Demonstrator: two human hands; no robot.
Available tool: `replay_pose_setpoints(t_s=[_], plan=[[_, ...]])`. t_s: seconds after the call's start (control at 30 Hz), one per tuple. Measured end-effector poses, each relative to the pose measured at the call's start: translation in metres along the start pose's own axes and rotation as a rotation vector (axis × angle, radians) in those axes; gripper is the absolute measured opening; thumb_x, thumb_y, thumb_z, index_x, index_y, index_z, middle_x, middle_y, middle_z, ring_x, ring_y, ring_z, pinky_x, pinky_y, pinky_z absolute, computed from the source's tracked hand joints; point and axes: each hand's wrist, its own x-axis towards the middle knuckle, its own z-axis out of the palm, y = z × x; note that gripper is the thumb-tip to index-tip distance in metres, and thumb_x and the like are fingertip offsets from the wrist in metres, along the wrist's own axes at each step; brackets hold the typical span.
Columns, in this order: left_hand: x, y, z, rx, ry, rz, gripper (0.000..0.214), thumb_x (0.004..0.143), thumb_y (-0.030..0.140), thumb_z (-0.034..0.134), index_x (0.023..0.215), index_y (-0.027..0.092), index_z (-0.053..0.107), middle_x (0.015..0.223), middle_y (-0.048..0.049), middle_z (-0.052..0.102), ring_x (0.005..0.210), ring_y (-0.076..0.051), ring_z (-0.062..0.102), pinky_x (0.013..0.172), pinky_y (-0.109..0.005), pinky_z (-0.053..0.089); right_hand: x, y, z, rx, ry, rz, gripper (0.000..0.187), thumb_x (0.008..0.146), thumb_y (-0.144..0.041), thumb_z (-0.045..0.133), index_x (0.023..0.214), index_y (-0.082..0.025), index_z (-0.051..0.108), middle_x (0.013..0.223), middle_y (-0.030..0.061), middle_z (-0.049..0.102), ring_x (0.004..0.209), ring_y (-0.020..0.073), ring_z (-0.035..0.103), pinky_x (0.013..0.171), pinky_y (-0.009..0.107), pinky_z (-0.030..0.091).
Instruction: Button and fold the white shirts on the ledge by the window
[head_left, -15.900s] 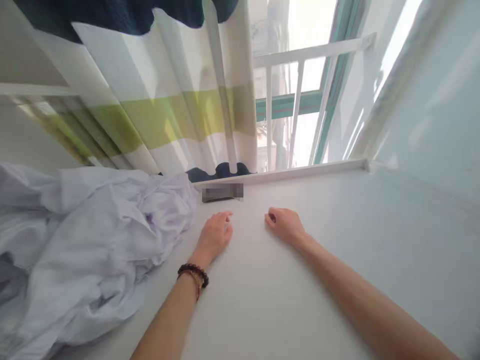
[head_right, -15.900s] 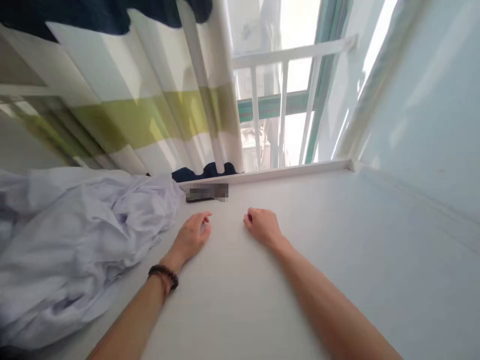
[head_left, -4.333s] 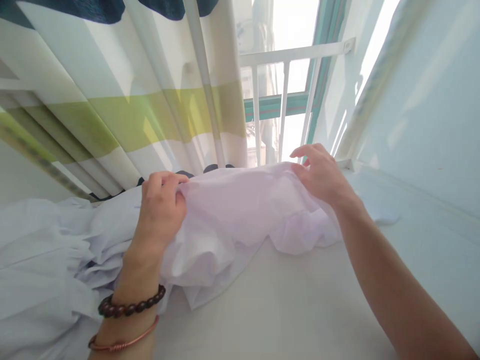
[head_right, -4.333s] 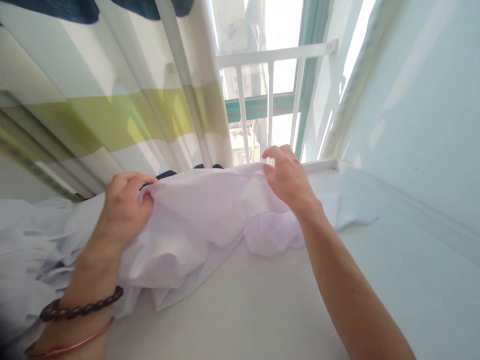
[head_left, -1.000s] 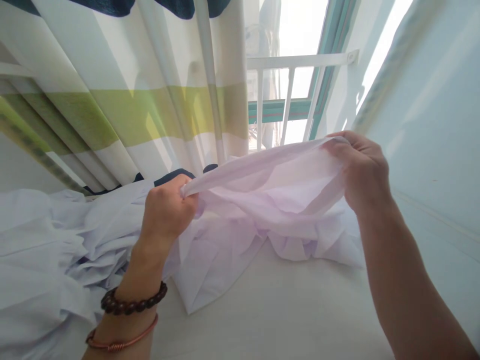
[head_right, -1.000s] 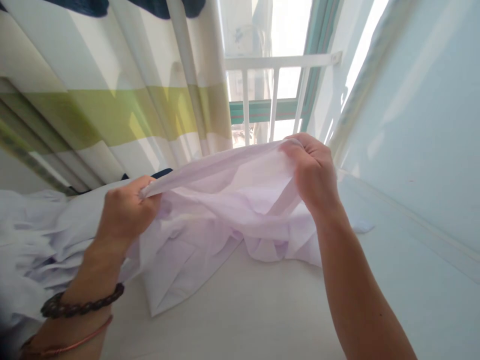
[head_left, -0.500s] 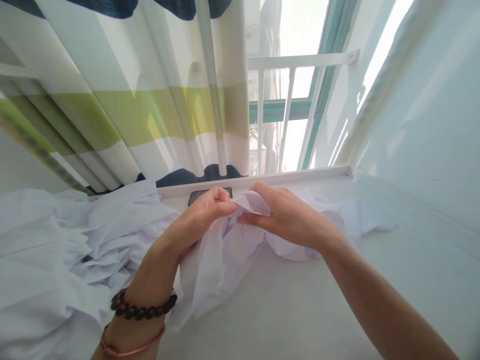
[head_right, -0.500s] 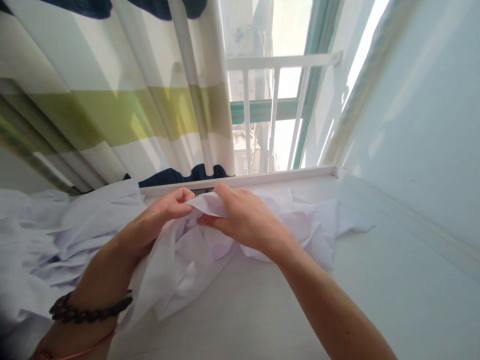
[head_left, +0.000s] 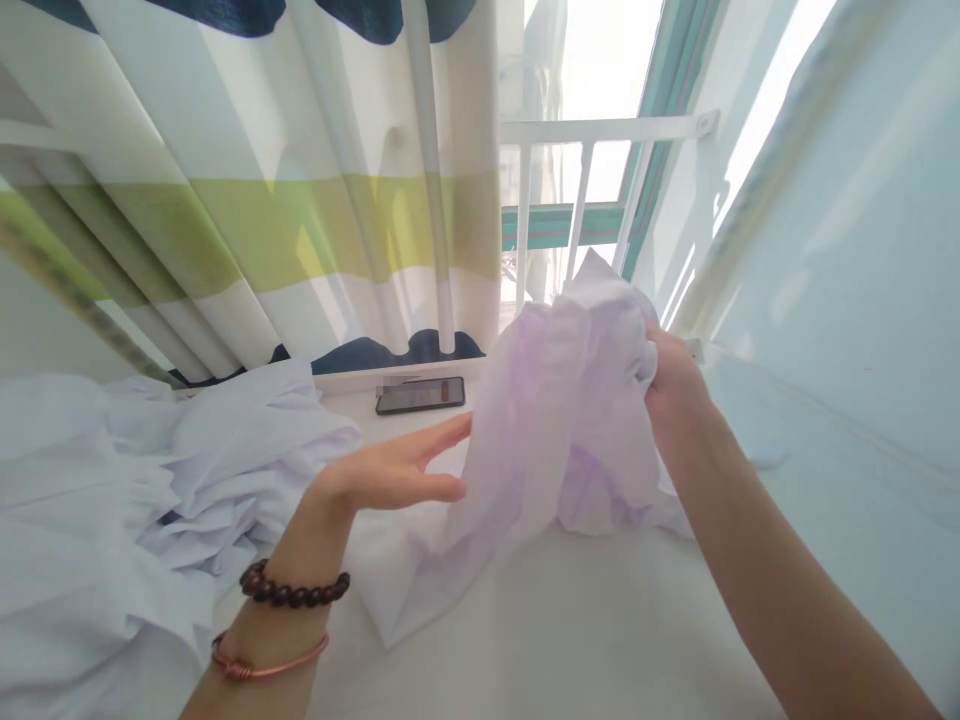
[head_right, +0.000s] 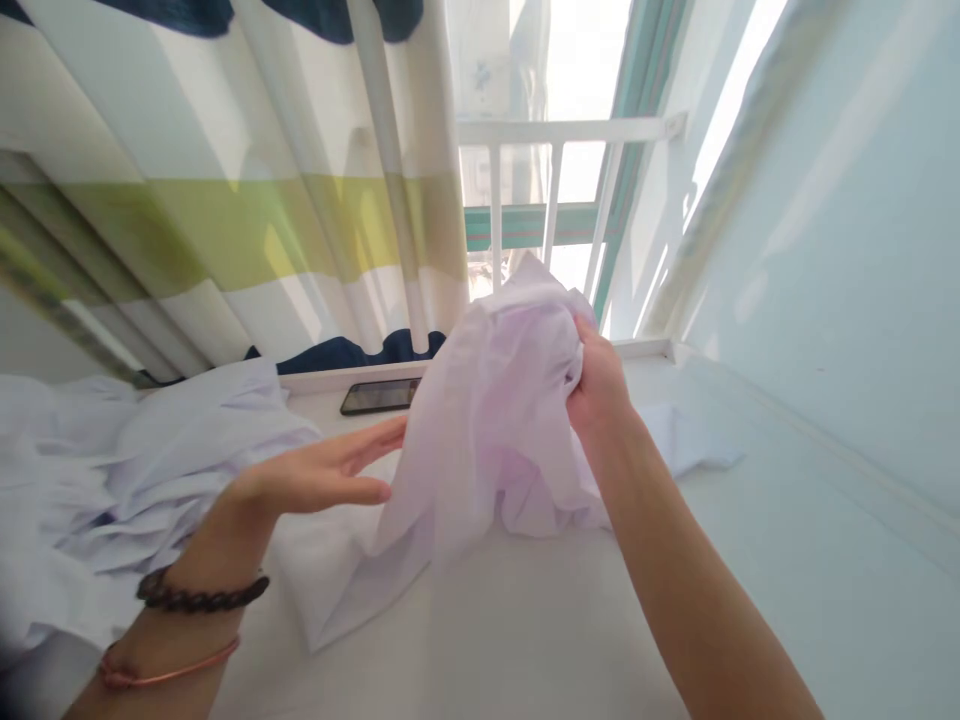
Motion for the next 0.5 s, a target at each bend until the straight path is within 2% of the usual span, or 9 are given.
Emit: replay_pose_setpoints(t_s=[0.1, 0.17, 0.2, 0.27, 0.3, 0.37, 0.4, 0.43, 0.5], plan=[[-0.001, 0.01, 0.01, 0.301, 0.09, -0.204, 0.052, 0.077, 0.049, 0.06, 0.122, 0.023, 0.058, 0.129, -0.0104, 0.06, 0.123, -0.032, 0.053, 0.102, -0.043, 0.043, 0.008, 0.008, 0.006, 0.418, 0.131, 0.253, 0.028, 0.095, -0.038, 0.039, 0.1, -0.024, 0.062, 0.081, 0.0026, 0.07, 0.086, 0.0207, 0.069, 0.073, 0.036, 0.06], [-0.001, 0.017, 0.015, 0.363, 0.207, -0.31, 0.063, 0.075, 0.056, 0.062, 0.124, 0.019, 0.053, 0.121, -0.0132, 0.061, 0.108, -0.031, 0.06, 0.092, -0.044, 0.049, 0.011, 0.008, 0.009, 0.598, 0.217, 0.381, 0.026, 0.096, -0.03, 0.037, 0.097, -0.023, 0.062, 0.079, 0.0018, 0.07, 0.085, 0.0189, 0.069, 0.074, 0.034, 0.06], [0.0, 0.019, 0.018, 0.339, 0.251, -0.316, 0.072, 0.072, 0.059, 0.065, 0.129, 0.019, 0.048, 0.119, -0.0131, 0.061, 0.101, -0.029, 0.062, 0.087, -0.043, 0.051, 0.012, 0.007, 0.01, 0.657, 0.248, 0.422, 0.025, 0.096, -0.027, 0.037, 0.095, -0.022, 0.062, 0.078, 0.0017, 0.069, 0.084, 0.0186, 0.069, 0.075, 0.033, 0.06], [0.005, 0.022, 0.024, 0.19, 0.273, -0.239, 0.086, 0.067, 0.061, 0.07, 0.137, 0.021, 0.04, 0.12, -0.0118, 0.06, 0.097, -0.027, 0.064, 0.084, -0.041, 0.053, 0.01, 0.003, 0.01, 0.717, 0.258, 0.455, 0.024, 0.096, -0.024, 0.038, 0.093, -0.02, 0.062, 0.077, 0.0023, 0.069, 0.082, 0.0189, 0.07, 0.074, 0.033, 0.061], [0.01, 0.023, 0.027, 0.066, 0.245, -0.177, 0.084, 0.071, 0.064, 0.067, 0.139, 0.023, 0.039, 0.122, -0.0114, 0.06, 0.101, -0.026, 0.063, 0.086, -0.04, 0.053, 0.008, 0.0, 0.01, 0.72, 0.239, 0.451, 0.023, 0.096, -0.025, 0.04, 0.092, -0.02, 0.062, 0.076, 0.0026, 0.069, 0.081, 0.0194, 0.07, 0.074, 0.033, 0.061], [0.02, 0.022, 0.033, -0.233, 0.185, -0.079, 0.066, 0.084, 0.068, 0.047, 0.136, 0.026, 0.047, 0.124, -0.01, 0.062, 0.11, -0.026, 0.062, 0.091, -0.039, 0.052, 0.003, -0.005, 0.01, 0.691, 0.176, 0.429, 0.019, 0.093, -0.027, 0.045, 0.092, -0.019, 0.063, 0.074, 0.003, 0.068, 0.078, 0.0205, 0.07, 0.072, 0.034, 0.061], [0.024, 0.02, 0.036, -0.362, 0.201, -0.06, 0.06, 0.088, 0.066, 0.042, 0.131, 0.026, 0.054, 0.123, -0.0088, 0.065, 0.112, -0.026, 0.062, 0.092, -0.039, 0.052, 0.0, -0.007, 0.01, 0.661, 0.135, 0.422, 0.017, 0.091, -0.028, 0.049, 0.092, -0.019, 0.064, 0.072, 0.0032, 0.068, 0.076, 0.021, 0.07, 0.07, 0.034, 0.061], [0.028, 0.018, 0.037, -0.456, 0.253, -0.062, 0.055, 0.089, 0.064, 0.044, 0.125, 0.025, 0.059, 0.12, -0.0079, 0.067, 0.111, -0.025, 0.063, 0.092, -0.038, 0.053, -0.003, -0.009, 0.008, 0.624, 0.086, 0.417, 0.016, 0.089, -0.029, 0.053, 0.092, -0.019, 0.065, 0.071, 0.0034, 0.068, 0.075, 0.0213, 0.069, 0.069, 0.035, 0.061], [0.03, 0.013, 0.034, -0.525, 0.427, -0.1, 0.048, 0.082, 0.056, 0.063, 0.115, 0.022, 0.066, 0.111, -0.0074, 0.072, 0.103, -0.026, 0.067, 0.087, -0.037, 0.056, -0.005, -0.012, 0.002, 0.523, -0.009, 0.388, 0.016, 0.084, -0.031, 0.06, 0.091, -0.018, 0.067, 0.072, 0.004, 0.067, 0.072, 0.0213, 0.068, 0.067, 0.034, 0.06]])
